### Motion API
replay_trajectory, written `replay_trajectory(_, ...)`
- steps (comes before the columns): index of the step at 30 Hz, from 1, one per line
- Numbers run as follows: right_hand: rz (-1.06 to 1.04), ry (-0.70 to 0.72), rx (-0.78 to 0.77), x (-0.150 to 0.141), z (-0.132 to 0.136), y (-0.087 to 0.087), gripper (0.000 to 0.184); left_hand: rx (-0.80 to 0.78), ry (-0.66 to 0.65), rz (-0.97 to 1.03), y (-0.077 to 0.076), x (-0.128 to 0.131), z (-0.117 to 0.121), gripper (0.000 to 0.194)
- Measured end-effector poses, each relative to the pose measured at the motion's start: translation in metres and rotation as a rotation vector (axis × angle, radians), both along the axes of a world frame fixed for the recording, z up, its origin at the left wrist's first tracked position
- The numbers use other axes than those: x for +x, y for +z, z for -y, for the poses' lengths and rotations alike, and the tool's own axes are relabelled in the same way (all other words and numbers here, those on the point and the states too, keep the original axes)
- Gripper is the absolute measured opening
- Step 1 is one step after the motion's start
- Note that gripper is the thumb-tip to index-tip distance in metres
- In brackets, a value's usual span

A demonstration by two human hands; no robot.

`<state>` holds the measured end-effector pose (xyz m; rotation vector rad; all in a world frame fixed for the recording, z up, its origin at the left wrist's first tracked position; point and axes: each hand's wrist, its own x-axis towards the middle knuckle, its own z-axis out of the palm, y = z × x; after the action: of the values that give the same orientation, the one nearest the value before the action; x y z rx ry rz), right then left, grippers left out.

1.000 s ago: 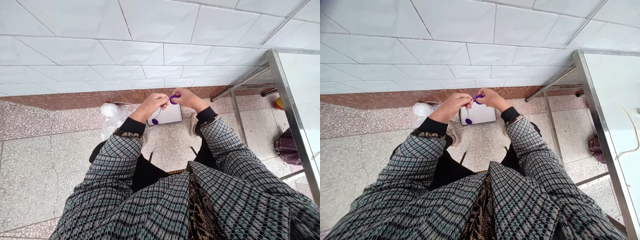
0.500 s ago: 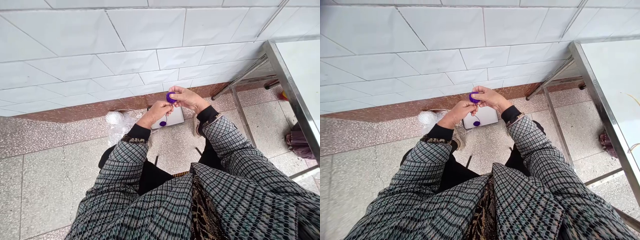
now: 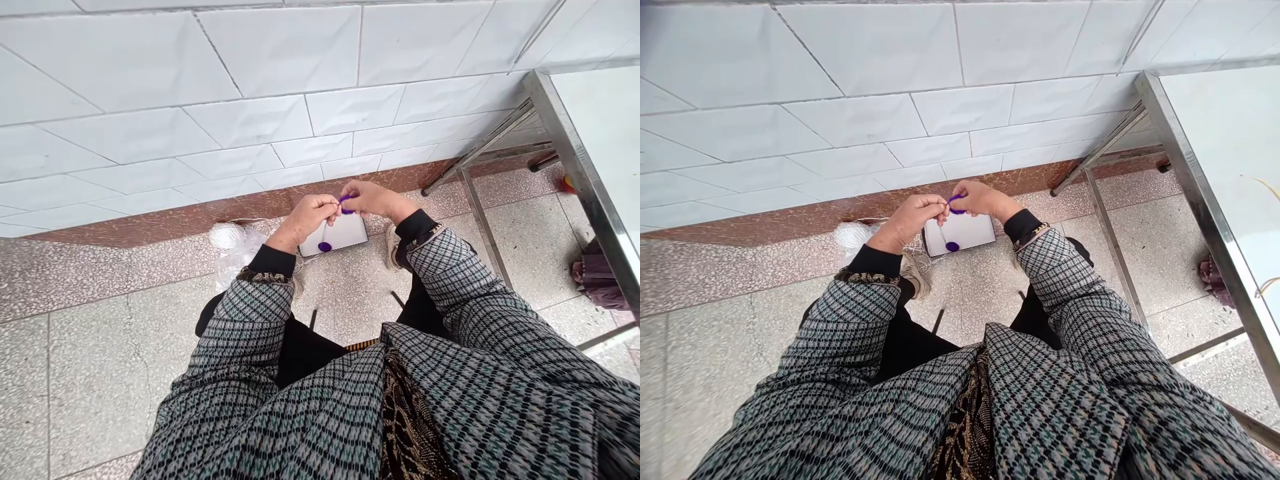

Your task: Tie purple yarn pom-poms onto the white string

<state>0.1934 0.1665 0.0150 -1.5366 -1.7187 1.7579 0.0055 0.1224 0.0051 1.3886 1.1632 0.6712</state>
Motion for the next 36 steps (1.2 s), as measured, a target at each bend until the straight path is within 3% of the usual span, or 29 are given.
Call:
replay_trajectory(3,-0.26,-0.238,-0.095,-0.004,-0.003,-0.003,0.02,0.002,-0.079,0.007,0.003,0.006,0.003,0.024)
replay_trajectory(6,-0.452,-0.277,-0.2,-0.005,-0.003,-0.002,0.025,-0.005,-0.11,-0.027,0.001,0.009,0.005,0.025)
replay_trajectory(12,-0.448,-0.052,-0.199,0.0,0.002,0.011,0.021,-0.025,-0.089,-0.164,-0.011,0.005,0.002,0.022)
replay_trajectory(16,-0.162,0.213,-0.073,0.004,0.003,0.012,0.02,0.003,0.037,-0.241,-0.015,-0.002,-0.002,0.025)
replay_trajectory(18,0.023,0.26,0.017,0.003,0.003,0.007,0.025,0.016,0.09,-0.203,-0.013,-0.004,-0.003,0.023)
replay_trajectory(20,0.147,0.217,0.071,0.0,0.003,0.001,0.027,0.016,0.104,-0.144,-0.011,-0.004,-0.002,0.021)
replay_trajectory(22,0.129,0.107,0.057,-0.005,0.003,-0.003,0.026,0.02,0.078,-0.097,-0.008,-0.002,0.001,0.021)
replay_trajectory(28,-0.313,-0.214,-0.205,-0.014,0.004,-0.002,0.016,0.08,-0.036,-0.104,-0.008,0.004,0.005,0.021)
replay_trajectory(36,-0.418,-0.306,-0.288,-0.017,0.006,0.003,0.014,0.132,-0.04,-0.189,-0.009,0.002,0.005,0.021)
